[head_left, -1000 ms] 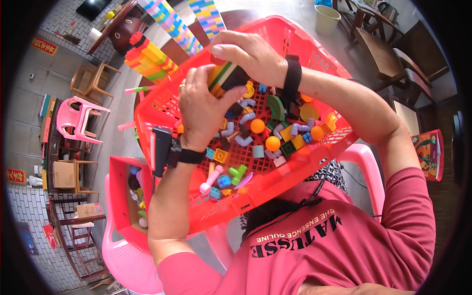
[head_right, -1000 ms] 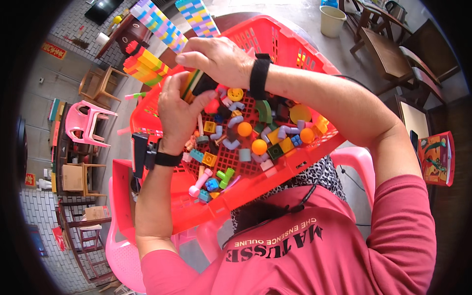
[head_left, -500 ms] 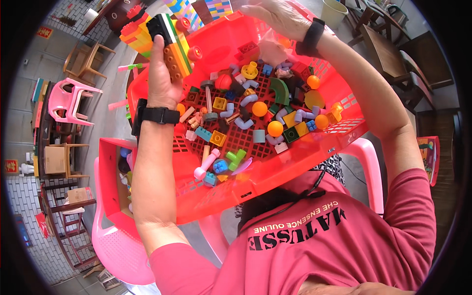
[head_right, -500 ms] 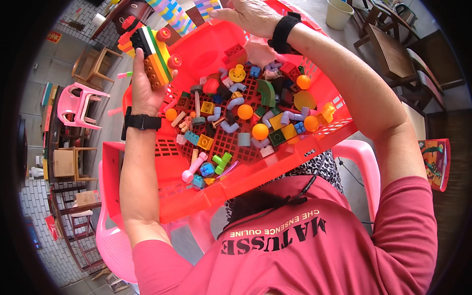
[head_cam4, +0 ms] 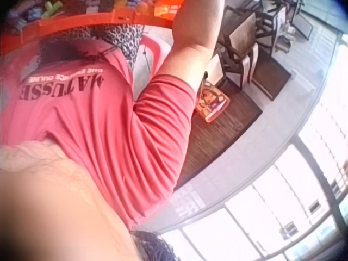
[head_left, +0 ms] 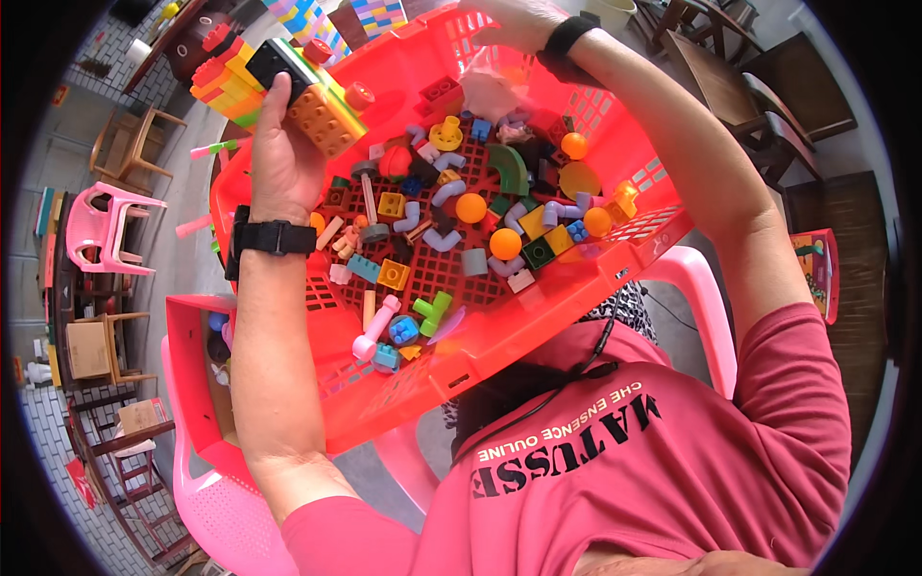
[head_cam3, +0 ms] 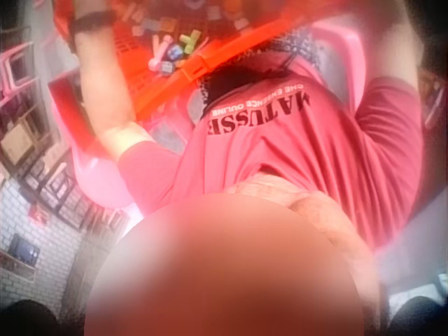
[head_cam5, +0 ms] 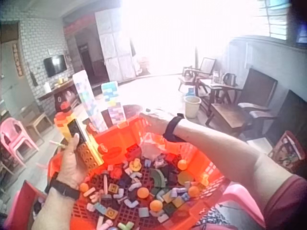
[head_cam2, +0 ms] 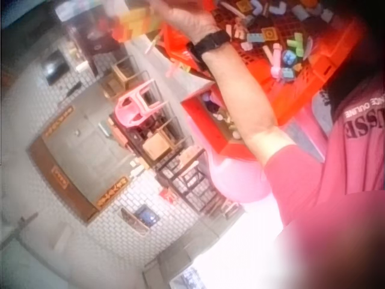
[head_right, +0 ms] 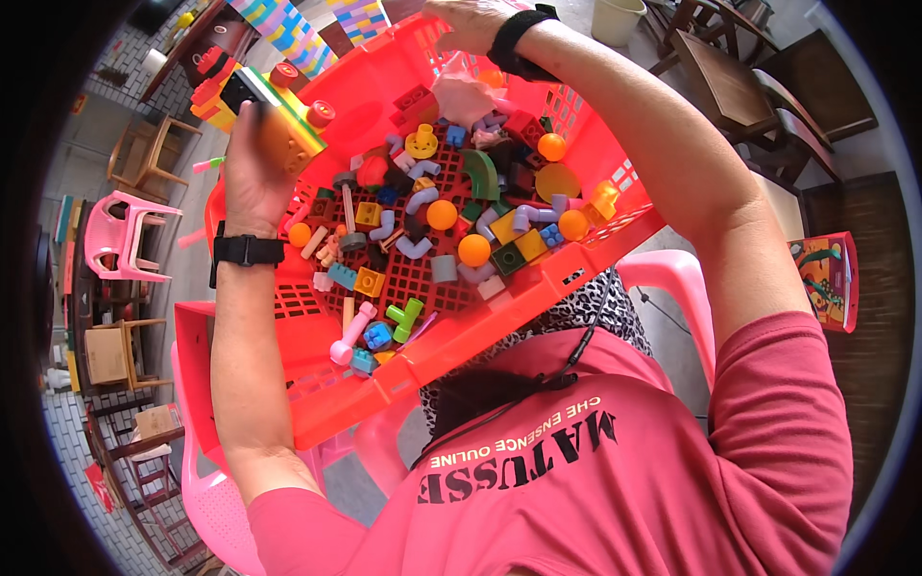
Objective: The person connects plastic toy blocks by hand while sorting through a red basket. They pick up individual pieces, including a yellow block and a toy car base, and move them between containers.
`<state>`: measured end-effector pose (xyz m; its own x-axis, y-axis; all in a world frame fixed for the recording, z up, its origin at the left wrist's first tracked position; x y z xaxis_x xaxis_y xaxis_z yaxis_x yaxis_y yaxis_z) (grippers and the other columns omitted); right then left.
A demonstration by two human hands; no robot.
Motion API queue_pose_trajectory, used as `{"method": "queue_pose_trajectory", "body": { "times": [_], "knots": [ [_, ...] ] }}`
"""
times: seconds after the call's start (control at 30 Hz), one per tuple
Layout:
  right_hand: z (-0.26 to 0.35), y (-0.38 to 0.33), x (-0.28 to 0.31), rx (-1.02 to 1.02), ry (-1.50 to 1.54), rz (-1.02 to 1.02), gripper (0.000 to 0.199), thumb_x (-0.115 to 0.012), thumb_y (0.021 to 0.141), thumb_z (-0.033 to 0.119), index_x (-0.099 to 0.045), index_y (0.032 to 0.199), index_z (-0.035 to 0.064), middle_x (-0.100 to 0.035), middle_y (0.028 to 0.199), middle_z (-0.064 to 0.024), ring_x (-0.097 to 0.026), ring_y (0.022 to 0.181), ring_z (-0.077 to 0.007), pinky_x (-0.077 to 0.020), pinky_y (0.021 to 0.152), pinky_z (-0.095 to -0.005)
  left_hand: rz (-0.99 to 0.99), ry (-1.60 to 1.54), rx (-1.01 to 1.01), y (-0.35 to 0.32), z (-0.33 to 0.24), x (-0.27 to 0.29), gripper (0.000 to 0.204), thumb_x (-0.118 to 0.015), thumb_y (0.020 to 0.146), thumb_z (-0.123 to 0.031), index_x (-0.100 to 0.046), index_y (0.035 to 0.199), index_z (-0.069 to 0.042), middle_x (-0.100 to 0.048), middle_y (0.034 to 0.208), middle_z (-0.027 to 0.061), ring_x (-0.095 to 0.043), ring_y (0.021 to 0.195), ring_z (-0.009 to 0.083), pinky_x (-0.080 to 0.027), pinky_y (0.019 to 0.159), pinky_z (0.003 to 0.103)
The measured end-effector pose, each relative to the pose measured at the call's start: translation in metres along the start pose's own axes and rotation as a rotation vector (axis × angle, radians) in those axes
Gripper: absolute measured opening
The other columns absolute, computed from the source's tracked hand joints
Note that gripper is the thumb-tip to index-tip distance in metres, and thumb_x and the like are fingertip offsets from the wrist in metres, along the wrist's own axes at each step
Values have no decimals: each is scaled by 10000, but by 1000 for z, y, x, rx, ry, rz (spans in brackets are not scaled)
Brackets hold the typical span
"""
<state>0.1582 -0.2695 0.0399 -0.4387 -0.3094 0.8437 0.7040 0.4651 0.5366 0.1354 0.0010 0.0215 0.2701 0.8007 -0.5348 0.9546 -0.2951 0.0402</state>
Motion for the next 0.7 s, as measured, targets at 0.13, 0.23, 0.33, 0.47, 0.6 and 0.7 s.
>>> {"method": "queue_pose_trajectory", "body": {
  "times": [0.13, 0.23, 0.33, 0.47, 0.6, 0.7],
  "knots": [
    [15, -9, -35, -42, 99, 430, 464, -636, 776, 345, -583, 1168, 103, -659, 1019, -183, -634, 951, -335, -499, 831, -397, -21, 115, 92, -1, 11, 4, 366, -634, 896, -304, -522, 1178, -99, -624, 1115, 53, -613, 1043, 239, -483, 919, 412],
    [34, -23, -56, 48, -45, 625, 272, -555, 776, 104, -630, 1037, 89, -643, 922, -130, -619, 920, -300, -494, 784, -386, 16, 129, 101, -2, 12, 2, 369, -634, 896, -307, -521, 1179, -100, -623, 1118, 57, -612, 1050, 239, -483, 920, 415],
    [51, -35, -80, 113, -24, 777, 168, -624, 643, 141, -661, 758, 25, -633, 779, -137, -610, 776, -318, -501, 708, -386, 33, 153, 159, -3, 16, 1, 368, -624, 902, -321, -534, 1185, -103, -638, 1084, 67, -631, 1015, 225, -504, 889, 382],
    [64, -41, -86, 327, -67, 752, 147, -640, 582, 138, -667, 674, 26, -613, 652, -122, -597, 689, -319, -505, 641, -396, 114, 349, 304, -8, 30, -2, 379, -620, 903, -302, -541, 1209, -93, -649, 1048, 56, -655, 915, 197, -520, 839, 336],
    [63, -45, -90, 273, -13, 800, 130, -643, 590, 133, -663, 649, 18, -606, 637, -120, -611, 715, -306, -510, 633, -395, 195, 807, 316, -10, 40, -1, 534, -715, 808, -314, -560, 1232, -28, -659, 1030, 92, -646, 949, 179, -506, 805, 316],
    [66, -42, -89, 275, -9, 755, 168, -654, 621, 149, -671, 730, 23, -625, 704, -122, -622, 742, -308, -514, 644, -399, 167, 1330, 228, -16, 43, 4, 647, -745, 725, -366, -555, 1217, 10, -647, 1101, 157, -620, 1045, 240, -471, 887, 340]
  ]
}}
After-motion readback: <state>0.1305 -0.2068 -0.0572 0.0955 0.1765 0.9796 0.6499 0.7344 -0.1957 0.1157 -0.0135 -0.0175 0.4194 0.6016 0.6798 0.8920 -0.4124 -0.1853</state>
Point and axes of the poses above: each hand's wrist, its own y-axis towards the middle knuckle, its own x-axis out of the back of the hand, z = x × y, the point moved 7 cm from there along y, towards the middle knuckle
